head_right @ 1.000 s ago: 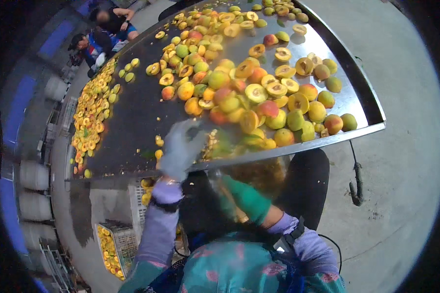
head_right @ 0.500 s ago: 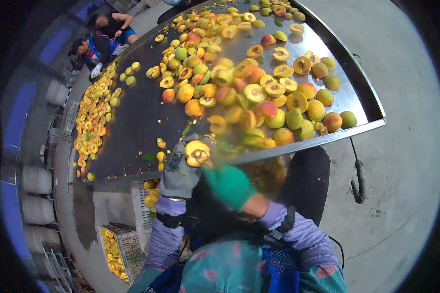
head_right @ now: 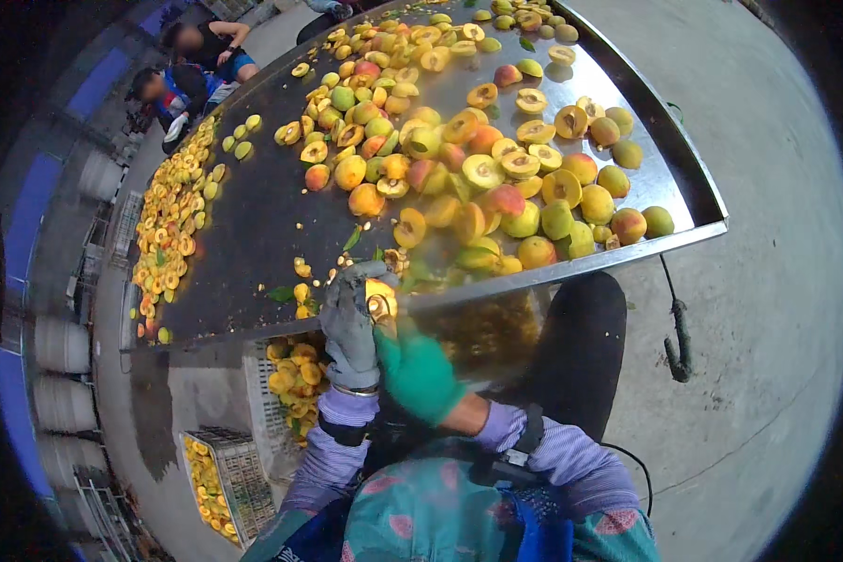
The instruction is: Manually removing pits from peach halves using a hand tool and sorting them on a table.
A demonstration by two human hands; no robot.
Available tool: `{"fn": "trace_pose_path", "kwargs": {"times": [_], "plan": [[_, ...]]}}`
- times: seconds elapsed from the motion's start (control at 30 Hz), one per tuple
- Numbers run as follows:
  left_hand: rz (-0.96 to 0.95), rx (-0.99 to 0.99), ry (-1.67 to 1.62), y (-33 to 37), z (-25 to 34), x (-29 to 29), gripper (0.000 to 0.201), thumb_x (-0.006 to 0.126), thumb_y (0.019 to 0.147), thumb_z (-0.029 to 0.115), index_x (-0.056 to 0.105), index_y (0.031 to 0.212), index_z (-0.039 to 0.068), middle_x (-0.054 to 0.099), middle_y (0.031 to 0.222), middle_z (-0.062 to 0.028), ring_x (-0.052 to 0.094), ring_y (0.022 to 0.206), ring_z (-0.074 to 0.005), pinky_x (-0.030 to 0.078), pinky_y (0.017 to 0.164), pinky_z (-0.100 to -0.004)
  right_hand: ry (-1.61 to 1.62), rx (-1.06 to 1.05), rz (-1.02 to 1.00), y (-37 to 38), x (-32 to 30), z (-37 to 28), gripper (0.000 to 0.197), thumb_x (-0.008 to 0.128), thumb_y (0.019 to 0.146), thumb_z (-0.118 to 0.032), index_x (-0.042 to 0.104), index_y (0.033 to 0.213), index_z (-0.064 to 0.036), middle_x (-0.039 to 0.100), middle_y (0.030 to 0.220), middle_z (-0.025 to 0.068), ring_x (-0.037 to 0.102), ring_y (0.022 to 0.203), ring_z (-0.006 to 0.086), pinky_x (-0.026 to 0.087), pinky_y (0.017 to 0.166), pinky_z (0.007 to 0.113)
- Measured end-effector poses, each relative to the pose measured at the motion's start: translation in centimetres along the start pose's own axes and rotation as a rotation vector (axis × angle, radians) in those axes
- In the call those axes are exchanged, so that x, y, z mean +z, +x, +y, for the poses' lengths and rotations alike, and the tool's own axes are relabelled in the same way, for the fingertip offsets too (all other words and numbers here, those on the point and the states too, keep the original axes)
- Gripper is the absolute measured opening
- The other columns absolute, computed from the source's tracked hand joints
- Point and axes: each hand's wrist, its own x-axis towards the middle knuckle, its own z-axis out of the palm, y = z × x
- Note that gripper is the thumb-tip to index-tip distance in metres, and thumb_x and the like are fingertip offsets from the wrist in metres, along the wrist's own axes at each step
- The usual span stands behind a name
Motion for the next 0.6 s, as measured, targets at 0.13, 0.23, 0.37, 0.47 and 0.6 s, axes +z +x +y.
{"fn": "trace_pose_path", "kwargs": {"times": [0.13, 0.23, 0.37, 0.47, 0.6], "plan": [[0.013, -0.099, -0.098, -0.4, 0.3, 0.5, 0.031, 0.039, 0.093, 0.024, 0.060, 0.092, 0.001, 0.063, 0.083, -0.0090, 0.060, 0.075, -0.0170, 0.047, 0.070, -0.0273, -0.045, -0.098, 0.069, -0.6, 0.6, 0.6, 0.022, 0.045, 0.093, -0.020, 0.052, 0.094, 0.0008, 0.051, 0.057, 0.0124, 0.053, 0.051, 0.0175, 0.039, 0.045, 0.033], [0.008, -0.068, -0.069, -0.4, 0.1, 0.3, 0.030, 0.041, 0.092, 0.024, 0.060, 0.093, 0.000, 0.062, 0.083, -0.0085, 0.060, 0.077, -0.0164, 0.047, 0.071, -0.0268, 0.101, 0.105, 0.052, -0.7, 0.7, 0.1, 0.027, 0.042, 0.095, -0.024, 0.051, 0.093, 0.0011, 0.050, 0.060, 0.0109, 0.051, 0.053, 0.0131, 0.039, 0.047, 0.032], [-0.104, -0.019, -0.004, -0.4, 0.3, -0.4, 0.032, 0.034, 0.097, 0.023, 0.059, 0.095, 0.003, 0.058, 0.088, -0.0039, 0.052, 0.082, -0.0115, 0.042, 0.077, -0.0265, 0.252, 0.039, -0.155, -0.5, -0.2, 1.5, 0.028, 0.040, 0.095, -0.026, 0.052, 0.090, -0.0010, 0.047, 0.059, 0.0047, 0.045, 0.051, 0.0111, 0.038, 0.048, 0.028], [-0.231, 0.361, 0.243, 0.6, -0.6, -1.2, 0.031, 0.036, 0.096, 0.024, 0.059, 0.096, 0.003, 0.058, 0.089, -0.0043, 0.052, 0.082, -0.0111, 0.042, 0.077, -0.0266, 0.333, 0.061, -0.234, 0.6, -1.5, 1.6, 0.029, 0.039, 0.095, -0.029, 0.050, 0.083, -0.0049, 0.045, 0.057, 0.0021, 0.043, 0.049, 0.0107, 0.035, 0.045, 0.026], [-0.208, -0.234, -0.081, 1.3, -0.5, -1.3, 0.031, 0.044, 0.092, 0.026, 0.057, 0.098, -0.001, 0.059, 0.085, -0.0073, 0.056, 0.079, -0.0167, 0.045, 0.075, -0.0276, 1.319, 0.787, -0.542, 1.0, -2.2, -2.4, 0.041, 0.032, 0.095, -0.043, 0.046, 0.076, -0.0094, 0.044, 0.055, 0.0021, 0.040, 0.043, 0.0122, 0.034, 0.041, 0.027]]}}
